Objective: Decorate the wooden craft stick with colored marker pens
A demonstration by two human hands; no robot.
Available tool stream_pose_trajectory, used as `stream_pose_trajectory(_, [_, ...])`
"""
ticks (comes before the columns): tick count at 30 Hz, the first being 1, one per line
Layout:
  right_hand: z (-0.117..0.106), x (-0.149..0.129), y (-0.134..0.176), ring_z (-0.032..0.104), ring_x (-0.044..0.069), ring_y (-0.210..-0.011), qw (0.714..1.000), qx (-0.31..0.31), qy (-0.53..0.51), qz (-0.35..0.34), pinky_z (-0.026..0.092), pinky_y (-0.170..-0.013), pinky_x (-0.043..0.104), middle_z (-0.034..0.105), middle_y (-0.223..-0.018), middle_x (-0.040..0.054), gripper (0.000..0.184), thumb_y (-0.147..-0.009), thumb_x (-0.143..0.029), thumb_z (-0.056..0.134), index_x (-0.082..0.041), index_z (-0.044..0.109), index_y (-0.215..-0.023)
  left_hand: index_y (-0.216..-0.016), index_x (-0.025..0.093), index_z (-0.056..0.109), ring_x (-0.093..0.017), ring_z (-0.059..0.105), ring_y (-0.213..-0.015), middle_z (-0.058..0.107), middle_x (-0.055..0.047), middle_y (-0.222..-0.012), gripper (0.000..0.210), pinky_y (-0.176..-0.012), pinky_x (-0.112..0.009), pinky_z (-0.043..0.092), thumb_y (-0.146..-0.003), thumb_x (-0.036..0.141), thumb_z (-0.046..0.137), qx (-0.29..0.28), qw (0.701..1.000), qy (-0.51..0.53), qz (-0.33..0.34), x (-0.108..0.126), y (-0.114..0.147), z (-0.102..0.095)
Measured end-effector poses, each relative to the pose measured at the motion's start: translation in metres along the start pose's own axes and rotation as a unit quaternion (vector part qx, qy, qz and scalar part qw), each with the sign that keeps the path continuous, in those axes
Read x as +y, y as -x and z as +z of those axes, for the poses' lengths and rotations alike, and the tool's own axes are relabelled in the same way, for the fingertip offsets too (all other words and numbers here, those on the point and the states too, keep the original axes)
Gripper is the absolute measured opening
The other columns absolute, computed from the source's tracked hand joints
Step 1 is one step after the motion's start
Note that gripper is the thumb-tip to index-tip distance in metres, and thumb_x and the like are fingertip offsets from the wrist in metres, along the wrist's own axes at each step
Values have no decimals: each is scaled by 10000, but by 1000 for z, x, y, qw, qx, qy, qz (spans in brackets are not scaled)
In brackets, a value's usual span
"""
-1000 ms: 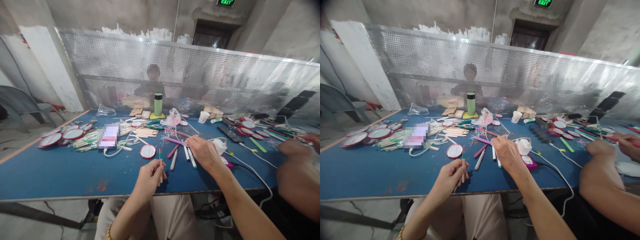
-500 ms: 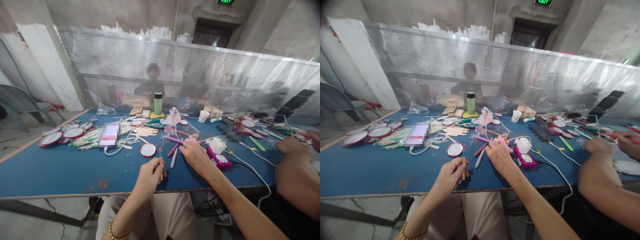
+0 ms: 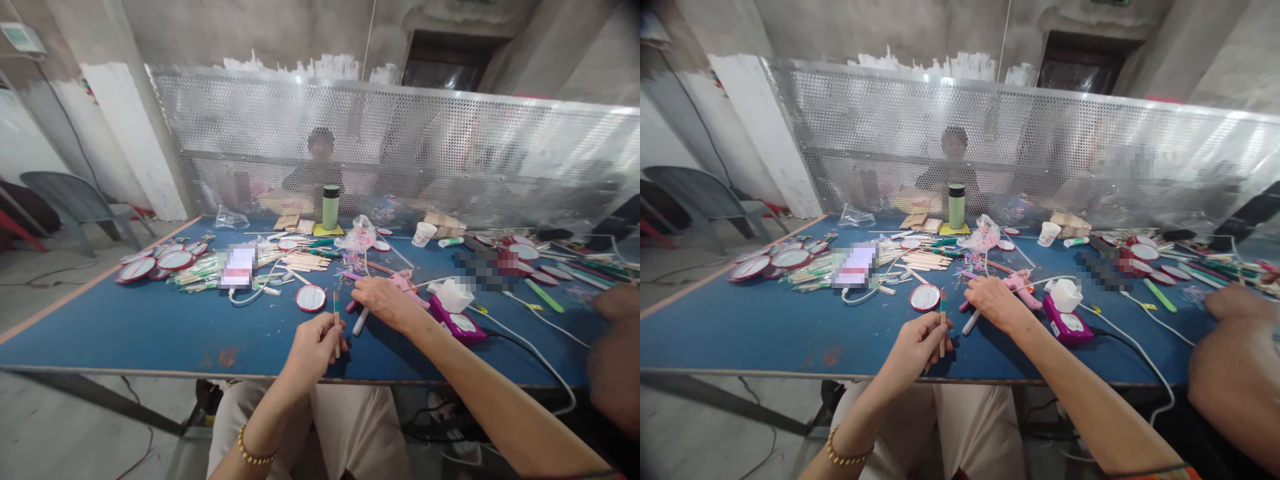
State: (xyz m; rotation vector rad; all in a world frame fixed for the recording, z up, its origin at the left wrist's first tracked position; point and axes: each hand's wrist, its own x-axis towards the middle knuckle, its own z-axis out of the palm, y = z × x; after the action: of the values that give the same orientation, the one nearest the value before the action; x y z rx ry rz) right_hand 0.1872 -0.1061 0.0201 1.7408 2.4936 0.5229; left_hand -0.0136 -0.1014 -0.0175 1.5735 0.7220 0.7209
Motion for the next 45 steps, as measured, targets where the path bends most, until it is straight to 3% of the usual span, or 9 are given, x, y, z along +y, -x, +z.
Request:
stream_pose_trajectory(7, [-3, 2, 15, 640, 147, -722, 986, 148, -74, 35, 412, -598, 242, 665, -828, 27, 119, -913, -101, 531, -188, 608, -892, -853, 167, 592, -76, 428, -406, 601, 21, -585, 293, -393, -195, 337, -810, 455, 552, 3, 1000, 27, 0, -1, 0, 0])
stream_pose_trajectory(10, [-8, -21, 32, 544, 93, -501, 831, 378, -369, 173, 379, -488, 222, 598, -694, -33, 99, -890, -237, 605, -220, 566, -801, -843, 159, 588, -70, 414, -401, 595, 18, -578, 324, -392, -193, 318, -824, 479, 541, -1, 999, 36, 0, 0, -1, 1])
stream_pose_trajectory(13, [-9, -53, 43, 479, 88, -384, 617, 409, -634, 222, 320, -378, 205, 562, -559, -58, 104, -890, -314, 610, -218, 625, -851, -825, 160, 577, -64, 394, -392, 590, 18, -566, 331, -392, -192, 306, -831, 487, 530, -11, 999, 36, -3, 0, -1, 1])
stream_pose_trajectory(15, [-7, -70, 44, 477, 91, -367, 520, 400, -715, 242, 345, -363, 215, 613, -565, -28, 181, -872, -370, 635, -195, 677, -883, -821, 164, 569, -66, 399, -396, 594, 15, -569, 322, -396, -192, 308, -835, 482, 522, -13, 999, 37, -5, 1, -1, 1])
stream_pose_trajectory(18, [-3, -87, 39, 518, 98, -382, 431, 393, -770, 260, 396, -371, 216, 643, -576, -16, 215, -820, -396, 723, -187, 684, -851, -784, 174, 548, -68, 418, -408, 609, 3, -583, 299, -405, -189, 316, -849, 462, 498, -12, 999, 30, -5, 1, 1, 1])
stream_pose_trajectory(22, [-2, -96, 31, 498, 74, -372, 377, 408, -789, 264, 395, -375, 181, 558, -505, -70, 266, -795, -348, 780, -193, 588, -697, -710, 183, 523, -68, 440, -425, 615, -8, -599, 299, -415, -182, 332, -879, 422, 460, -19, 1000, 3, -5, 2, 4, 1])
stream_pose_trajectory(27, [4, -102, 29, 533, 104, -370, 409, 412, -760, 294, 432, -370, 208, 574, -484, -47, 250, -815, -393, 732, -172, 652, -730, -697, 186, 525, -74, 448, -425, 584, 5, -586, 320, -397, -178, 337, -889, 434, 462, -25, 1000, 8, -17, 4, 5, 2])
stream_pose_trajectory(36, [-1, -107, 44, 629, 111, -497, 700, 474, -482, 232, 520, -482, 225, 689, -674, -10, 102, -878, -146, 643, -200, 728, -866, -709, 186, 529, -85, 455, -410, 545, 13, -572, 371, -370, -186, 380, -889, 506, 476, -59, 997, 30, -40, 6, 6, 0])
stream_pose_trajectory(45, [3, -107, 42, 579, 93, -421, 704, 450, -484, 262, 488, -436, 214, 650, -615, -39, 134, -905, -193, 617, -210, 702, -802, -747, 187, 520, -94, 480, -447, 524, 19, -590, 378, -390, -188, 400, -930, 507, 438, -86, 996, 14, -26, 9, 7, -2])
